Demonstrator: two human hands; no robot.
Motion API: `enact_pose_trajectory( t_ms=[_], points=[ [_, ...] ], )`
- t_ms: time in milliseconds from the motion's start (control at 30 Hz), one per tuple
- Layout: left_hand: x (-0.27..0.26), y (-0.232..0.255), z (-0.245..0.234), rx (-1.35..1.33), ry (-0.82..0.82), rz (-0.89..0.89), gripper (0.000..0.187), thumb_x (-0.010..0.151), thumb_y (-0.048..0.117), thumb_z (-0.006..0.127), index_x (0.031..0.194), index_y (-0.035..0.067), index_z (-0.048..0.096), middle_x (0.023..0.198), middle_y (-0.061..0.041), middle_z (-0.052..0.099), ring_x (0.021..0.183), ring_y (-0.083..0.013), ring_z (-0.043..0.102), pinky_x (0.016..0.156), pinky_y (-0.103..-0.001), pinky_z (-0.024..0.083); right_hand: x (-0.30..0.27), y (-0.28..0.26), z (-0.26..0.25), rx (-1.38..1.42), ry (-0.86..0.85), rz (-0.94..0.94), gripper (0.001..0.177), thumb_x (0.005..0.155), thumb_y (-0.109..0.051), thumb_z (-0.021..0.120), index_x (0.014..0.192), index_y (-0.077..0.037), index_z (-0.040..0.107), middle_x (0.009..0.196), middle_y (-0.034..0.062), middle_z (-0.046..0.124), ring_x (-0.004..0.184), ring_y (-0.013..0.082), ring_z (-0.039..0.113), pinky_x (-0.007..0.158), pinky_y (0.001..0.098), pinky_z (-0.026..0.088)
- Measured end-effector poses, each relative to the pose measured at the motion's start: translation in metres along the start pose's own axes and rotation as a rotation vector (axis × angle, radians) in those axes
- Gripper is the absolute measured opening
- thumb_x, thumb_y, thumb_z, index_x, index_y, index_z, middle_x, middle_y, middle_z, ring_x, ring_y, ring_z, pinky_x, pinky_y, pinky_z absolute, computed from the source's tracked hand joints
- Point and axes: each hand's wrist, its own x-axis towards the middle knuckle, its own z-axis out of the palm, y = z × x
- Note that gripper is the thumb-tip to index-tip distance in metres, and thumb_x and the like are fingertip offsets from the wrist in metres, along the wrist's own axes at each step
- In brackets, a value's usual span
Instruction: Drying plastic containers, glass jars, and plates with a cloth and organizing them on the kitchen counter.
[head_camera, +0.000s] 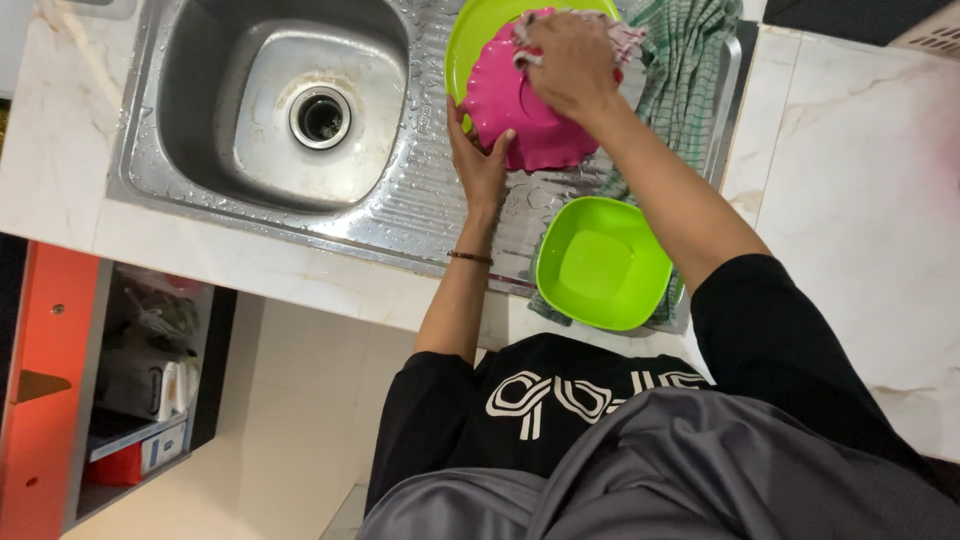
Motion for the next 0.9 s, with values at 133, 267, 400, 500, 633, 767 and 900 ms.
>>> enact_pose_trajectory(
  t_ms=[133, 267, 400, 500, 633, 767, 900],
  points=[
    [0.002, -0.005, 0.005, -0.164, -0.053, 0.008, 0.105, 0.082, -0.013, 0.075, 0.164, 0.012, 0.015, 0.156, -0.016, 0.039, 0.123, -0.0257, 0.061, 0.100, -0.035, 0.059, 0.005, -0.041, -0.008, -0.003, -0.041, -0.110, 0.026, 0.087, -0.032, 0.074, 0.103, -0.011, 0.075, 0.100, 0.0116, 0.072, 0.100, 0.0315, 0.067, 0.087, 0.0517, 0.046],
    [0.005, -0.040, 0.007, -0.203, -0.048, -0.001, 0.099, 0.092, -0.016, 0.066, 0.174, 0.011, 0.018, 0.147, -0.024, 0.055, 0.115, -0.0264, 0.061, 0.095, -0.035, 0.055, -0.012, -0.070, -0.011, -0.192, -0.116, -0.327, 0.029, 0.077, -0.034, 0.072, 0.100, -0.016, 0.076, 0.092, 0.0069, 0.073, 0.092, 0.0240, 0.069, 0.094, 0.0493, 0.046],
    [0.003, -0.038, 0.008, -0.183, -0.064, 0.148, 0.090, 0.098, -0.018, 0.062, 0.171, 0.012, 0.020, 0.160, -0.019, 0.047, 0.143, -0.0239, 0.054, 0.119, -0.035, 0.050, -0.047, -0.061, -0.031, -0.046, -0.075, -0.377, 0.033, 0.084, -0.036, 0.075, 0.107, -0.012, 0.076, 0.089, 0.0053, 0.071, 0.091, 0.0229, 0.069, 0.097, 0.0457, 0.047],
    [-0.001, -0.019, 0.006, -0.258, -0.085, -0.056, 0.105, 0.075, -0.018, 0.073, 0.161, 0.011, 0.019, 0.144, -0.019, 0.049, 0.105, -0.0233, 0.062, 0.085, -0.034, 0.058, -0.074, -0.045, -0.051, 0.047, -0.077, -0.428, 0.034, 0.080, -0.033, 0.076, 0.104, -0.009, 0.076, 0.092, 0.0058, 0.072, 0.084, 0.0234, 0.069, 0.091, 0.0392, 0.050],
    [0.010, -0.024, 0.005, -0.390, -0.105, -0.113, 0.083, 0.089, -0.009, 0.068, 0.159, 0.004, 0.027, 0.141, -0.018, 0.054, 0.115, -0.0202, 0.064, 0.097, -0.033, 0.057, -0.133, 0.046, -0.043, 0.269, -0.250, 0.221, 0.019, 0.091, -0.020, 0.064, 0.100, -0.011, 0.078, 0.094, 0.0074, 0.071, 0.078, 0.0212, 0.068, 0.076, 0.0371, 0.056],
    [0.023, 0.008, 0.000, -0.379, -0.101, -0.444, 0.049, 0.099, 0.016, 0.066, 0.142, -0.004, 0.053, 0.121, -0.013, 0.062, 0.097, -0.0182, 0.064, 0.084, -0.033, 0.058, -0.151, 0.128, -0.056, 1.467, 0.633, 0.822, 0.011, 0.104, -0.013, 0.062, 0.106, -0.004, 0.066, 0.099, 0.0063, 0.071, 0.091, 0.0183, 0.071, 0.088, 0.0379, 0.060],
    [0.042, -0.039, -0.002, -0.384, -0.156, -0.419, 0.036, 0.104, 0.022, 0.061, 0.128, -0.005, 0.061, 0.113, -0.012, 0.069, 0.098, -0.0173, 0.065, 0.087, -0.032, 0.057, -0.115, 0.117, -0.098, 1.421, 0.678, 0.790, 0.010, 0.104, -0.014, 0.062, 0.106, -0.004, 0.064, 0.095, 0.0069, 0.071, 0.086, 0.0197, 0.070, 0.081, 0.0375, 0.059]
  ],
)
